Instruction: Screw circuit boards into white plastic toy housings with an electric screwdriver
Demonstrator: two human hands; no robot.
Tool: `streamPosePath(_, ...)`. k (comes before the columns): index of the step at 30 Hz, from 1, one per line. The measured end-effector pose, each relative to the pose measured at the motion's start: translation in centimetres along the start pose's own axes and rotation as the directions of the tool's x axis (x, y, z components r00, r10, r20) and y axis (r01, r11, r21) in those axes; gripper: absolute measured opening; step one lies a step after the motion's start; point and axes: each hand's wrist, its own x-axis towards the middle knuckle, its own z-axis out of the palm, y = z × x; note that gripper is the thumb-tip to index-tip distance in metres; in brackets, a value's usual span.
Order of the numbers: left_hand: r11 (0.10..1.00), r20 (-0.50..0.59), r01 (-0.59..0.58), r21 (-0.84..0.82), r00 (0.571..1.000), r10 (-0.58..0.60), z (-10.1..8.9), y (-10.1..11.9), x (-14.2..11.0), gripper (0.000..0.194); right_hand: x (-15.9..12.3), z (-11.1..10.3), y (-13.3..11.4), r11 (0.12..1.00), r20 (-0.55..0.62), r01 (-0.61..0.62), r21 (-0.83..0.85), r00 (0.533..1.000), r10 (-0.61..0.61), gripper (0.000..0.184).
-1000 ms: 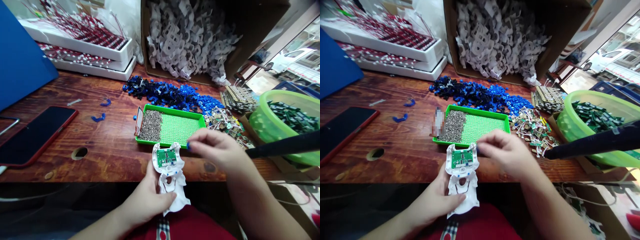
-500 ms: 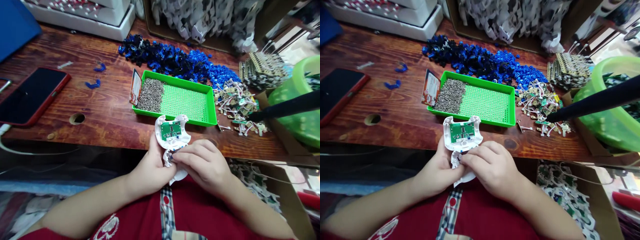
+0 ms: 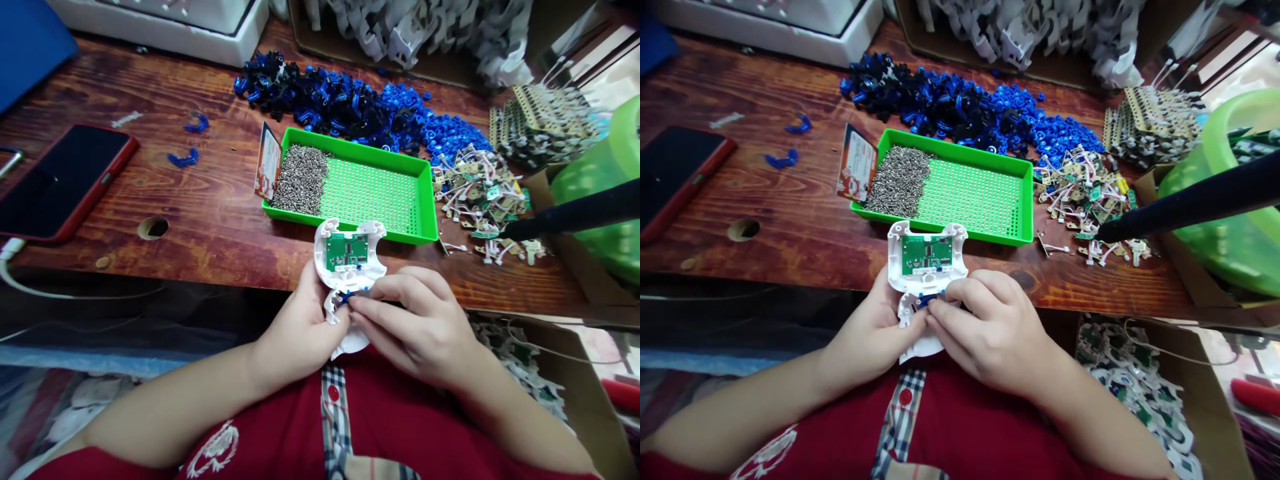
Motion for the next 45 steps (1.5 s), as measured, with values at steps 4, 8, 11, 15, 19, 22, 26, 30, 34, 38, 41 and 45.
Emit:
streamPosePath(4,0.999,0.022,0.044,-0.002,0.999,-0.044,0.0,-0.1,0.1,0.042,0.3,-0.1,0.1,0.997,0.028,0.024,-0.067,0.999,-0.022,0.022)
streamPosePath(8,0.99,0.032,0.1,-0.102,0.995,-0.098,0.3,-0.1,0.2,0.048,0.8,0.0,0.1,0.991,0.053,0.07,-0.118,0.997,-0.064,0.017)
streamPosePath(11,0.98,0.016,0.096,-0.172,0.995,-0.095,0.4,0.0,0.3,0.048,0.9,0.0,0.2,0.988,0.032,0.089,-0.127,0.996,-0.085,0.018)
streamPosePath(15,0.973,0.005,0.094,-0.21,0.995,-0.095,0.4,0.3,0.5,0.047,0.7,0.3,0.3,0.993,-0.001,0.043,-0.106,0.999,-0.043,0.016)
streamPosePath(19,0.971,0.012,0.098,-0.219,0.995,-0.097,0.4,0.2,0.6,0.045,0.6,0.8,0.3,0.989,0.005,0.04,-0.143,0.999,-0.04,0.016)
streamPosePath(22,0.976,0.008,0.09,-0.198,0.996,-0.09,0.3,-0.1,0.5,0.042,0.7,1.1,0.3,0.981,0.009,0.052,-0.185,0.999,-0.051,0.016)
streamPosePath(26,0.973,0.035,0.121,-0.198,0.993,-0.117,0.1,-0.3,0.4,0.038,0.7,1.1,0.3,0.984,-0.012,0.026,-0.175,1.0,-0.029,0.013)
streamPosePath(30,0.963,0.039,0.159,-0.216,0.987,-0.154,-0.1,0.0,0.4,0.038,0.5,0.9,0.4,0.993,-0.021,-0.017,-0.118,1.0,0.014,0.015)
streamPosePath(34,0.951,0.025,0.207,-0.23,0.978,-0.207,0.0,0.1,0.4,0.04,0.3,0.7,0.4,0.998,0.025,0.006,-0.069,1.0,-0.004,0.02)
streamPosePath(38,0.957,-0.005,0.199,-0.209,0.979,-0.205,0.2,0.1,0.4,0.033,0.4,0.6,0.3,0.998,0.083,-0.062,0.001,0.995,0.062,0.014)
streamPosePath(41,0.954,-0.008,0.211,-0.215,0.976,-0.218,0.2,0.2,0.4,0.032,0.4,0.7,0.2,0.994,0.018,-0.112,0.01,0.994,0.112,0.013)
streamPosePath(45,0.949,0.013,0.234,-0.213,0.971,-0.237,0.1,0.3,0.4,0.039,0.2,0.7,0.1,0.996,0.012,-0.089,0.003,0.996,0.089,0.021)
